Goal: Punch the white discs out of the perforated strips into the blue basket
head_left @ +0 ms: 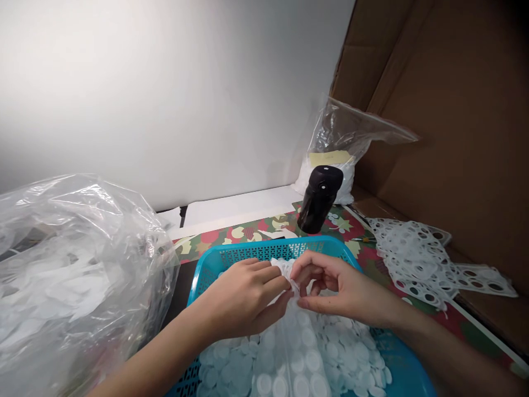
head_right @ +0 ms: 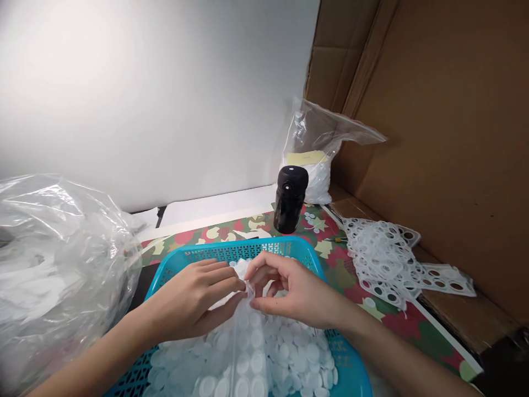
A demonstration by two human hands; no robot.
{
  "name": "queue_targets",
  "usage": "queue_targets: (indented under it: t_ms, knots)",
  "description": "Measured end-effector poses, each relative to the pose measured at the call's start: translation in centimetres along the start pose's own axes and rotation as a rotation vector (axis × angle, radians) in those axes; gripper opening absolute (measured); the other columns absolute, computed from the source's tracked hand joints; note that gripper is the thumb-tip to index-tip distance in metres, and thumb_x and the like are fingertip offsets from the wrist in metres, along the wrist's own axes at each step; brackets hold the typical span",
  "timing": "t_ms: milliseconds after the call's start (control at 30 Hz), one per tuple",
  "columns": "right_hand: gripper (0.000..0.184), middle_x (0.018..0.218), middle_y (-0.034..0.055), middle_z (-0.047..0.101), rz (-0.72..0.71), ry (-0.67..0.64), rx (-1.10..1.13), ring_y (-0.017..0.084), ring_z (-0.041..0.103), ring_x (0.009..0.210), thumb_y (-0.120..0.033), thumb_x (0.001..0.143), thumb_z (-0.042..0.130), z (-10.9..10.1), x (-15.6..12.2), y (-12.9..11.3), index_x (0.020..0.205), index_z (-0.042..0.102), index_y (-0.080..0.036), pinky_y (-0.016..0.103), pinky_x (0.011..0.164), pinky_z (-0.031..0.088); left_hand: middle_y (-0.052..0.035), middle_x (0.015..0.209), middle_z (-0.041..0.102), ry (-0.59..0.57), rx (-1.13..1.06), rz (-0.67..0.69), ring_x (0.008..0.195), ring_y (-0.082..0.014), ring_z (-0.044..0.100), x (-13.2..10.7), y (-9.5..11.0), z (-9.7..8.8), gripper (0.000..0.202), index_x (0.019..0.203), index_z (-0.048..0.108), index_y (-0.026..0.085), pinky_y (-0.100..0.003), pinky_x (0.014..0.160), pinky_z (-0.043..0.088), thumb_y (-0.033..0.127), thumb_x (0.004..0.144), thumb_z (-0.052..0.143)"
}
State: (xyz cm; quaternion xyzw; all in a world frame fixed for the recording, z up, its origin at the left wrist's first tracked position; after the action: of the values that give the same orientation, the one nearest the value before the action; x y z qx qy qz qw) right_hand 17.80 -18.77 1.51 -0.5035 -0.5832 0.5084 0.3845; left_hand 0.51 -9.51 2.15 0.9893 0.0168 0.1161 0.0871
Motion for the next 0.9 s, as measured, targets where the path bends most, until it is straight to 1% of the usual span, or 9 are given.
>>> queue_targets:
  t_ms: [133,267,367,500,600,700,767,833,900]
  knots:
    - [0.024,0.092,-0.0014,0.056,0.005,-0.007,-0.022,0.013,0.055,0.083,-0.009,0.078,0.057,0.1,-0.1,0.1,0.096,0.053,-0.023,0.024,0.069,0.044,0.0008,0.065,0.056,0.023,0.006,-0.008,0.059,-0.0132,0.046,0.0,-0.1,0.0,0.016,0.081,0.058,0.017,-0.027,0.054,0.037,0.015,0.083,0.042]
    - [0.023,0.092,-0.0016,0.056,-0.010,0.016,0.000,0.013,0.054,0.084,-0.003,0.077,0.052,0.1,-0.1,-0.5,0.089,0.050,-0.022,0.023,0.067,0.043,0.0030,0.056,0.049,0.167,0.038,-0.110,0.053,-0.0114,0.041,0.1,-0.4,-0.1,0.012,0.067,0.053,0.018,-0.025,0.050,0.033,0.013,0.074,0.044]
    - [0.024,0.089,-0.0017,0.056,0.012,0.038,0.054,0.011,0.052,0.079,0.001,0.075,0.051,0.0,0.0,-0.9,0.084,0.044,-0.021,0.022,0.065,0.040,0.0038,0.052,0.044,0.263,0.054,-0.205,0.048,-0.0101,0.036,0.0,-0.6,-0.2,0.014,0.060,0.047,0.018,-0.024,0.047,0.030,0.013,0.072,0.043]
    - [0.028,0.084,-0.0018,0.055,0.055,0.050,0.139,0.011,0.050,0.078,0.004,0.071,0.050,-0.1,0.0,-0.9,0.080,0.040,-0.020,0.021,0.064,0.039,0.0038,0.050,0.046,0.292,0.027,-0.347,0.046,-0.0090,0.038,-0.2,-1.1,-0.3,0.014,0.057,0.044,0.018,-0.023,0.045,0.029,0.016,0.071,0.043]
    - [0.024,0.081,-0.0016,0.054,0.069,0.043,0.192,0.010,0.050,0.075,0.001,0.073,0.051,0.0,0.0,-0.6,0.081,0.040,-0.020,0.021,0.062,0.039,0.0033,0.048,0.046,0.277,0.065,-0.425,0.044,-0.0091,0.038,-0.3,-1.4,-0.2,0.016,0.054,0.043,0.018,-0.024,0.045,0.028,0.019,0.070,0.044]
    - [0.020,0.086,0.0003,0.055,0.071,0.037,0.236,0.010,0.051,0.076,-0.008,0.078,0.056,0.0,0.1,-0.3,0.086,0.042,-0.020,0.020,0.061,0.040,0.0043,0.041,0.038,0.187,0.101,-0.362,0.039,-0.0087,0.030,-0.2,-1.4,0.0,0.024,0.048,0.038,0.018,-0.025,0.041,0.019,0.020,0.071,0.045]
    - [0.021,0.091,0.0012,0.055,0.056,0.024,0.258,0.011,0.052,0.081,-0.014,0.079,0.059,0.0,0.2,0.0,0.090,0.043,-0.021,0.022,0.067,0.043,0.0046,0.040,0.035,0.162,0.097,-0.272,0.038,-0.0089,0.026,-0.1,-1.2,0.1,0.027,0.046,0.036,0.018,-0.027,0.040,0.018,0.019,0.073,0.044]
    - [0.025,0.093,0.0011,0.054,0.026,0.012,0.267,0.012,0.052,0.086,-0.017,0.079,0.062,0.0,0.3,0.3,0.095,0.043,-0.021,0.025,0.074,0.044,0.0044,0.045,0.040,0.151,0.062,-0.167,0.041,-0.0096,0.030,-0.1,-0.9,0.1,0.024,0.052,0.042,0.018,-0.027,0.042,0.024,0.017,0.076,0.043]
    - [0.028,0.094,0.0005,0.052,0.000,0.005,0.270,0.012,0.051,0.088,-0.019,0.078,0.064,-0.1,0.4,0.5,0.098,0.043,-0.022,0.026,0.078,0.043,0.0033,0.056,0.050,0.135,0.006,-0.088,0.047,-0.0107,0.039,-0.1,-0.5,-0.1,0.015,0.068,0.051,0.019,-0.027,0.047,0.031,0.018,0.080,0.043]
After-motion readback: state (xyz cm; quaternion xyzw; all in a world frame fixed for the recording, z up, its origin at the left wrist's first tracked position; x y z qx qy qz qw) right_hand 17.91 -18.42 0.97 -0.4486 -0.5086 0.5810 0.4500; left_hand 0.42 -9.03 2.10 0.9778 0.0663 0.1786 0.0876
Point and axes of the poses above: each hand's wrist, its own x-axis towards the middle knuckle, its own z-axis out of the palm, y = z × x, the point moved 1 cm from there along x, towards the middle knuckle
